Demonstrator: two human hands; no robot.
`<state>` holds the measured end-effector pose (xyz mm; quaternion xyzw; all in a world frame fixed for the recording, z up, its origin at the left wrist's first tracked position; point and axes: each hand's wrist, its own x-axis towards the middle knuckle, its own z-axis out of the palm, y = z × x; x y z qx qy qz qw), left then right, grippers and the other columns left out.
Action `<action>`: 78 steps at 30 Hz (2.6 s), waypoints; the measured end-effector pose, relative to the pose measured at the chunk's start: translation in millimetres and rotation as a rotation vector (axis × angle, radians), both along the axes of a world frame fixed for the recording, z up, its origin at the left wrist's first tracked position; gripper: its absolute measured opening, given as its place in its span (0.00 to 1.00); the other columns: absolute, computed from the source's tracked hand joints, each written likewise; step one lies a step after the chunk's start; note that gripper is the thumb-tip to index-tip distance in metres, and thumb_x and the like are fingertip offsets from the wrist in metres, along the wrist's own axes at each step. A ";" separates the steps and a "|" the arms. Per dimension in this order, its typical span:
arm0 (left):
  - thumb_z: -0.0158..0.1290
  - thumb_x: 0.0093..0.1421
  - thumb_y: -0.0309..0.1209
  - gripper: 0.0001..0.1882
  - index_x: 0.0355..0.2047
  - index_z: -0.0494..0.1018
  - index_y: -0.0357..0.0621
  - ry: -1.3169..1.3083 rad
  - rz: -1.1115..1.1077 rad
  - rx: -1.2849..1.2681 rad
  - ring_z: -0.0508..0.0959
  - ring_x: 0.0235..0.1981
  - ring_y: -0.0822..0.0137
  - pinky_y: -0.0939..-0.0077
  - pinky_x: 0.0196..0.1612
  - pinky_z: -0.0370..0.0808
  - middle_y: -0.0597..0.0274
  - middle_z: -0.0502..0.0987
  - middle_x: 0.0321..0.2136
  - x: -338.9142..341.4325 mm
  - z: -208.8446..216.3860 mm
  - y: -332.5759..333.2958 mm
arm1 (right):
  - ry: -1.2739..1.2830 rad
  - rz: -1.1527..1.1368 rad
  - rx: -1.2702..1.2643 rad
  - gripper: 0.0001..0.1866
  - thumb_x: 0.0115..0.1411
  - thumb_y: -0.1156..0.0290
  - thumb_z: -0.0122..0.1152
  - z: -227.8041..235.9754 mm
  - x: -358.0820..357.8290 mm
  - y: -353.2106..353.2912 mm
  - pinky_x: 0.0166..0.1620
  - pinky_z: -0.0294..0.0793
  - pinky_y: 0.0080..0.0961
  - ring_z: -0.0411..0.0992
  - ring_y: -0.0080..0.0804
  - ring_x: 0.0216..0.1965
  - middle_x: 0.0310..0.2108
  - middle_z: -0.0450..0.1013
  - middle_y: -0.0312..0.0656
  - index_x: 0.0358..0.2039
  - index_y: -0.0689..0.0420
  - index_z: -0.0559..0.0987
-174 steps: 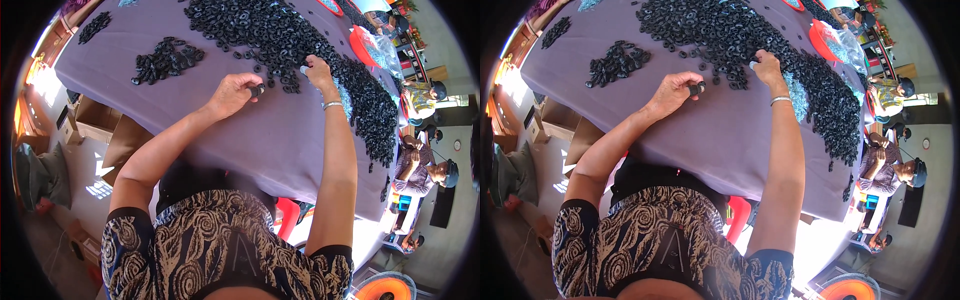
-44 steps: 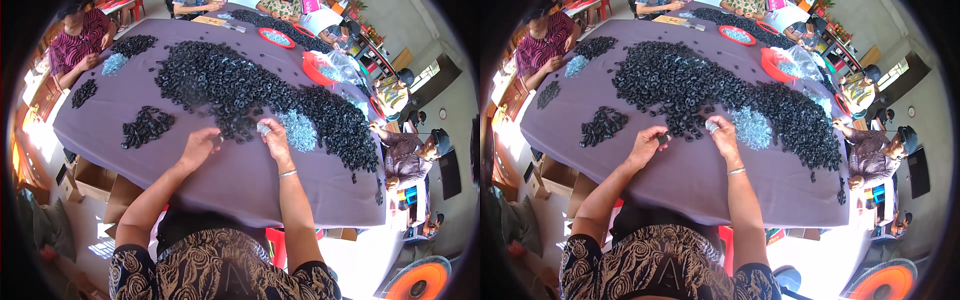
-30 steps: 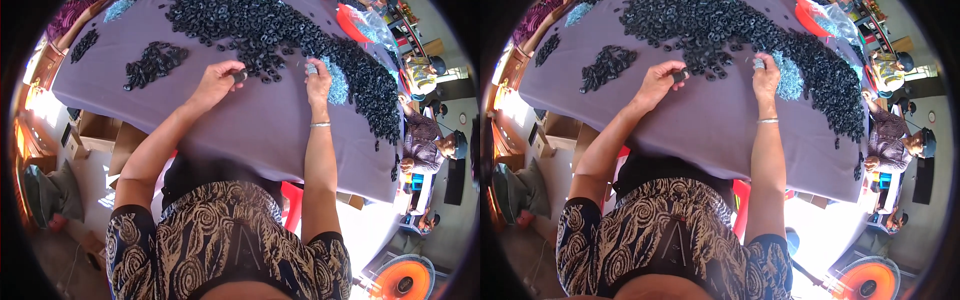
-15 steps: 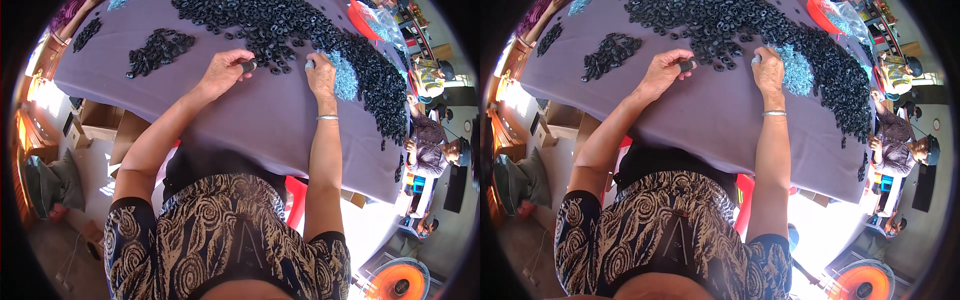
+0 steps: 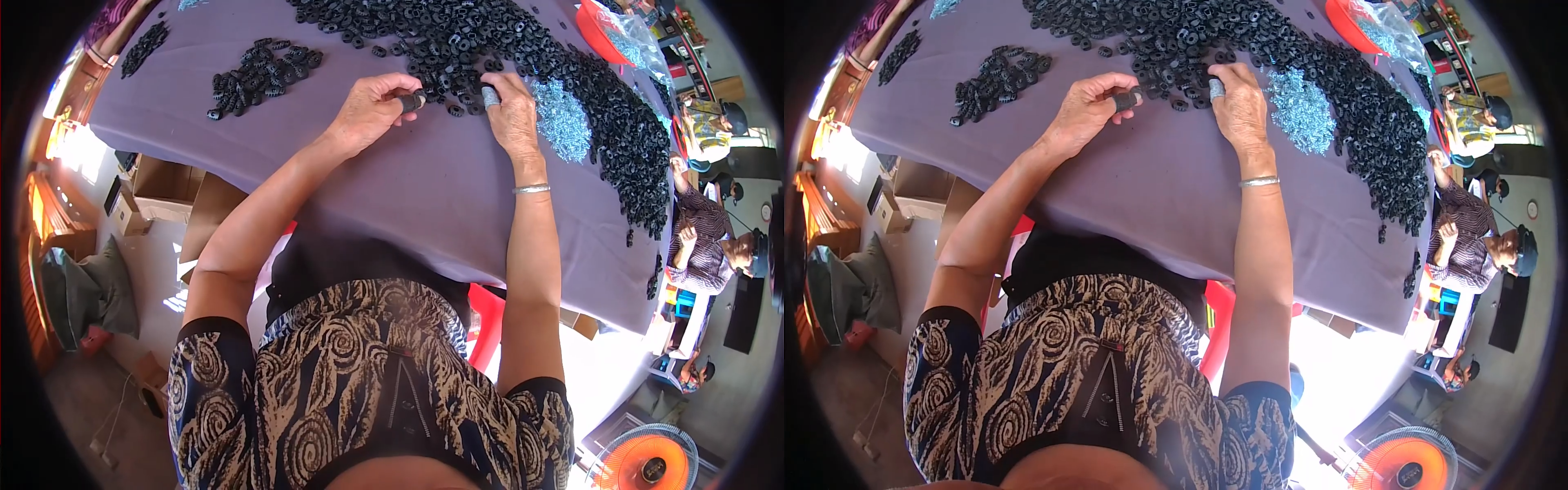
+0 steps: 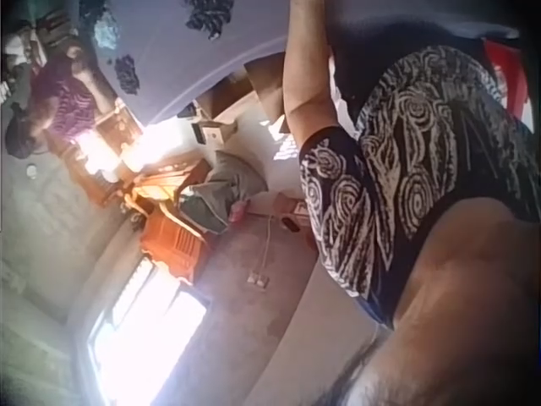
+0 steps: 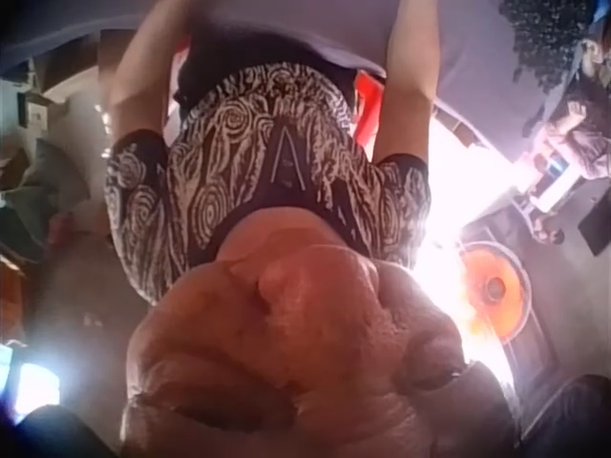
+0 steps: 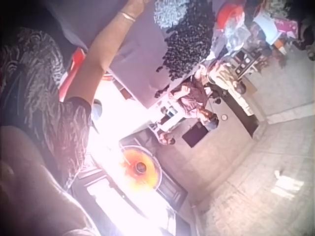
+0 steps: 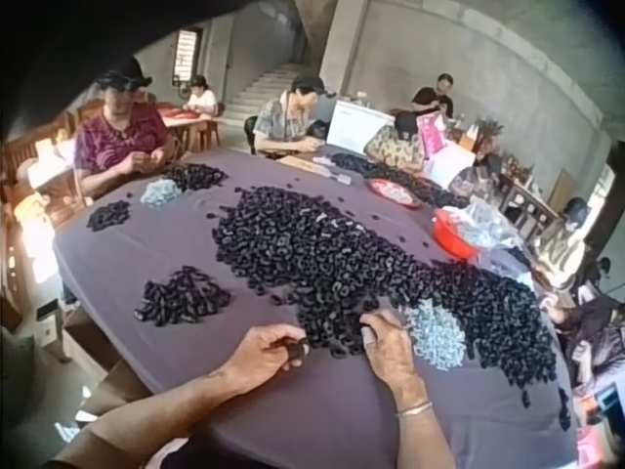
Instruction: The recorder is manually assembling small blue plastic pieces into black garment accessories in a workshop setting.
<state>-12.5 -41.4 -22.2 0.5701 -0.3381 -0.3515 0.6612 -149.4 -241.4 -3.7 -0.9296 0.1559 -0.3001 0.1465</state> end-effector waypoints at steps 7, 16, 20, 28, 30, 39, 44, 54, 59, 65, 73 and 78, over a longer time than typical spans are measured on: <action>0.53 0.58 0.27 0.06 0.36 0.76 0.40 0.024 0.029 0.043 0.72 0.26 0.79 0.86 0.28 0.67 0.68 0.74 0.27 -2.7 3.4 0.7 | 0.032 -0.040 0.087 0.12 0.47 0.83 0.58 6.8 -10.9 3.4 0.36 0.73 0.32 0.73 0.42 0.31 0.34 0.73 0.43 0.34 0.58 0.77; 0.51 0.59 0.25 0.09 0.40 0.76 0.40 -0.005 0.053 0.000 0.73 0.27 0.77 0.85 0.29 0.69 0.67 0.76 0.30 -7.8 11.1 2.5 | 0.002 0.047 0.208 0.11 0.48 0.81 0.60 6.3 -12.0 3.9 0.30 0.71 0.22 0.68 0.28 0.23 0.33 0.73 0.39 0.34 0.58 0.78; 0.51 0.58 0.24 0.10 0.40 0.75 0.40 -0.010 0.001 -0.013 0.73 0.28 0.77 0.84 0.30 0.70 0.66 0.76 0.32 -4.4 8.3 1.3 | -0.037 0.090 0.089 0.12 0.49 0.82 0.58 7.2 -10.0 2.1 0.34 0.72 0.25 0.73 0.32 0.29 0.32 0.72 0.40 0.36 0.57 0.78; 0.53 0.58 0.24 0.08 0.38 0.75 0.40 0.028 -0.074 -0.145 0.74 0.29 0.75 0.80 0.34 0.73 0.64 0.76 0.32 -8.0 18.1 3.7 | -0.192 -0.109 0.337 0.09 0.53 0.82 0.57 -5.6 -13.0 -15.8 0.34 0.73 0.19 0.74 0.22 0.28 0.27 0.75 0.38 0.35 0.59 0.78; 0.53 0.58 0.25 0.08 0.39 0.74 0.40 0.098 -0.120 -0.198 0.74 0.29 0.73 0.78 0.35 0.74 0.61 0.76 0.33 -11.2 22.6 6.1 | -0.200 -0.124 0.372 0.08 0.53 0.82 0.58 -6.8 -14.3 -16.4 0.33 0.73 0.19 0.74 0.20 0.27 0.27 0.75 0.38 0.35 0.59 0.78; 0.53 0.58 0.27 0.11 0.41 0.74 0.40 0.185 -0.077 0.010 0.76 0.31 0.72 0.78 0.35 0.74 0.58 0.77 0.33 -11.4 22.1 6.1 | -0.203 -0.016 0.424 0.08 0.52 0.82 0.59 -2.7 -11.2 -10.5 0.34 0.72 0.17 0.72 0.19 0.29 0.28 0.74 0.35 0.33 0.58 0.78; 0.53 0.58 0.28 0.11 0.41 0.74 0.40 0.131 -0.076 0.031 0.76 0.31 0.72 0.79 0.34 0.74 0.60 0.78 0.32 -12.0 19.2 5.0 | -0.026 -0.033 0.192 0.08 0.50 0.80 0.62 3.3 -6.8 0.8 0.35 0.71 0.20 0.71 0.29 0.29 0.25 0.70 0.38 0.31 0.54 0.79; 0.55 0.57 0.29 0.10 0.40 0.75 0.40 0.104 -0.092 0.009 0.75 0.30 0.75 0.81 0.33 0.72 0.65 0.77 0.30 -12.7 12.8 2.1 | 0.106 -0.064 -0.047 0.05 0.45 0.73 0.66 8.2 10.7 7.1 0.38 0.72 0.33 0.70 0.37 0.36 0.29 0.72 0.37 0.26 0.54 0.80; 0.56 0.56 0.28 0.10 0.38 0.76 0.39 0.102 -0.086 -0.012 0.74 0.30 0.76 0.81 0.32 0.72 0.65 0.76 0.29 -14.5 12.0 2.2 | 0.044 -0.002 -0.115 0.05 0.44 0.76 0.65 6.4 9.1 7.5 0.34 0.72 0.31 0.70 0.36 0.32 0.24 0.72 0.37 0.24 0.56 0.79; 0.49 0.56 0.20 0.11 0.41 0.74 0.38 0.111 -0.070 -0.002 0.75 0.29 0.73 0.80 0.32 0.72 0.62 0.77 0.31 -18.0 19.3 3.3 | -0.297 0.237 0.632 0.05 0.51 0.84 0.62 7.3 1.2 12.6 0.28 0.70 0.16 0.71 0.19 0.22 0.24 0.73 0.32 0.27 0.61 0.75; 0.44 0.56 0.16 0.16 0.44 0.73 0.37 0.130 -0.055 -0.024 0.75 0.29 0.72 0.79 0.33 0.73 0.59 0.78 0.34 -17.9 17.7 3.9 | -0.191 0.398 1.054 0.05 0.57 0.81 0.56 23.5 0.1 40.6 0.30 0.69 0.14 0.70 0.18 0.27 0.29 0.72 0.34 0.35 0.60 0.75; 0.49 0.58 0.21 0.12 0.43 0.74 0.37 0.119 -0.058 -0.026 0.74 0.27 0.74 0.80 0.32 0.72 0.62 0.77 0.30 -17.1 16.6 3.6 | -0.137 0.446 1.021 0.06 0.58 0.81 0.55 24.6 1.8 45.4 0.30 0.69 0.14 0.68 0.17 0.26 0.27 0.71 0.34 0.36 0.60 0.75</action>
